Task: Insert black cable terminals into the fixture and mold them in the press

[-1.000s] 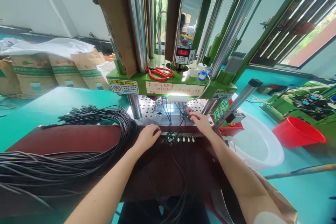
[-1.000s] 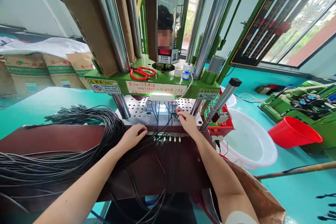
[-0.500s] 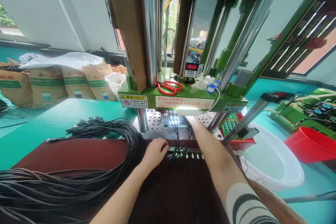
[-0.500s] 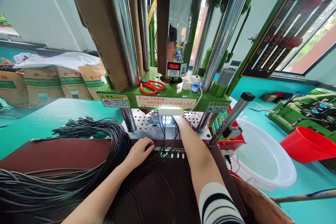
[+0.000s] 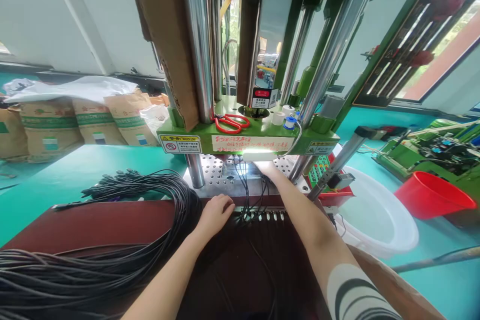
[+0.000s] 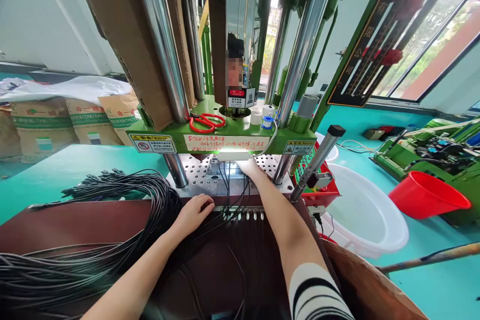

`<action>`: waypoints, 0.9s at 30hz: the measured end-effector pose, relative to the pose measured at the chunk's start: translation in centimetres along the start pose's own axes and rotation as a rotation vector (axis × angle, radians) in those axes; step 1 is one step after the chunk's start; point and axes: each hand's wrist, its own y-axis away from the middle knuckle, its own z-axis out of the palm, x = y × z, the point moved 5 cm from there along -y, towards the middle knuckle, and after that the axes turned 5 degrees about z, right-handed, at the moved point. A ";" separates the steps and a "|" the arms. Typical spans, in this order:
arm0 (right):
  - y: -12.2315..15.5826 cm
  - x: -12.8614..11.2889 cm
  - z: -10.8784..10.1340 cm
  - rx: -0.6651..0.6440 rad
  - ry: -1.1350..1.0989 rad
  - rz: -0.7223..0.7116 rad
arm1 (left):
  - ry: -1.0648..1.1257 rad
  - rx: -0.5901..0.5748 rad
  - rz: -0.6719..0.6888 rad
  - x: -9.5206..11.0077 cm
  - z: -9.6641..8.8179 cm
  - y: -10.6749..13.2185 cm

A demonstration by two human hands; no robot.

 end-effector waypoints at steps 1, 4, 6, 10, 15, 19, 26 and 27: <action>0.9 -0.1 0.0 0.008 0.003 -0.010 | 0.005 -0.003 0.001 0.0 0.0 0.0; 5.4 -0.1 -1.1 0.041 0.008 -0.062 | 0.017 -0.014 -0.003 -0.2 0.1 0.1; 9.7 0.2 -3.1 0.098 -0.027 -0.095 | 0.030 -0.017 -0.004 -0.4 0.2 0.1; 20.2 4.1 -10.5 0.394 -0.094 0.126 | 0.120 0.009 -0.024 -1.1 0.4 0.2; 35.1 13.6 -19.9 0.796 0.251 0.668 | 0.558 0.194 -0.193 -1.7 0.3 -0.6; 40.6 17.7 -22.5 0.915 0.255 0.847 | 1.141 0.353 -0.494 -1.0 0.9 -2.5; 23.9 8.4 -13.9 0.298 -0.229 0.459 | 1.592 0.158 -0.780 2.7 3.4 -6.0; 20.3 6.8 -11.6 0.142 -0.232 0.386 | 1.615 0.108 -0.776 3.0 3.7 -6.1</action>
